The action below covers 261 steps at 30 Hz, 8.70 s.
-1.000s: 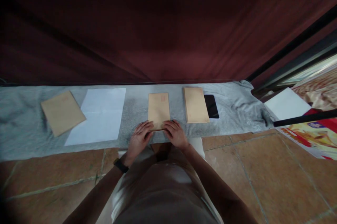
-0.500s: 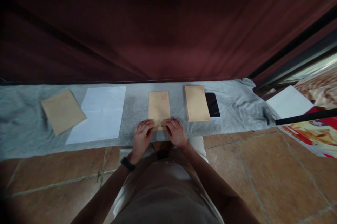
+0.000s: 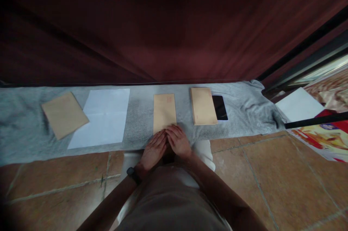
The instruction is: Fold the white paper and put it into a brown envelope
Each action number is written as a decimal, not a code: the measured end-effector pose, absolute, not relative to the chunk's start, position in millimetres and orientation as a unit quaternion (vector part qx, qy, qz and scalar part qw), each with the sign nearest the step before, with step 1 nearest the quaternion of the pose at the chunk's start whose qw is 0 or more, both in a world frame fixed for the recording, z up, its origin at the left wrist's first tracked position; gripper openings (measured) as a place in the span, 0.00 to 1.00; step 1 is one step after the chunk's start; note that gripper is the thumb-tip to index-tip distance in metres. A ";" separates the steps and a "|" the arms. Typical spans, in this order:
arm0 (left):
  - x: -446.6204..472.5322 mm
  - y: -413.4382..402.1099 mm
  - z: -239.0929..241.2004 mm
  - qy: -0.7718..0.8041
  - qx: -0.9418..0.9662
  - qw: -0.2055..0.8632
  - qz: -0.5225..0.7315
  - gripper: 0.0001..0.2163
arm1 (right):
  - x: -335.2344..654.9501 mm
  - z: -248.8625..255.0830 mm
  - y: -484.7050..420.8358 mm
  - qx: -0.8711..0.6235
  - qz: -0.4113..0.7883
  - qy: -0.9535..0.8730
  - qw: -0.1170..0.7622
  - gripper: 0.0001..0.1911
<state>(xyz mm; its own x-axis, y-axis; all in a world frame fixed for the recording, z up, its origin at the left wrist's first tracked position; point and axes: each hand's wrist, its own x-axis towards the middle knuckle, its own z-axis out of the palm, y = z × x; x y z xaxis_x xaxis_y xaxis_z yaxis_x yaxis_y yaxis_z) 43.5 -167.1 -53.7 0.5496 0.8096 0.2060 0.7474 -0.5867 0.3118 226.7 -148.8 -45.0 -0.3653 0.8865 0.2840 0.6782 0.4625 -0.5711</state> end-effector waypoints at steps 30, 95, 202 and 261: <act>29.9 -170.8 -48.7 0.498 0.842 0.085 0.189 0.27 | 232.3 -46.9 -106.6 -0.666 0.286 -0.631 0.278 0.07; 32.6 -164.5 -38.2 0.565 0.813 0.042 0.134 0.24 | 242.6 -56.3 -158.2 -0.553 0.051 -0.811 0.182 0.34; 83.4 -114.5 -44.4 0.522 0.844 0.063 0.110 0.32 | 241.2 -57.6 -163.4 -0.554 0.045 -0.808 0.195 0.27; 27.2 -152.6 -39.1 0.416 0.904 0.057 0.076 0.30 | 242.8 -48.6 -164.8 -0.561 0.062 -0.803 0.192 0.28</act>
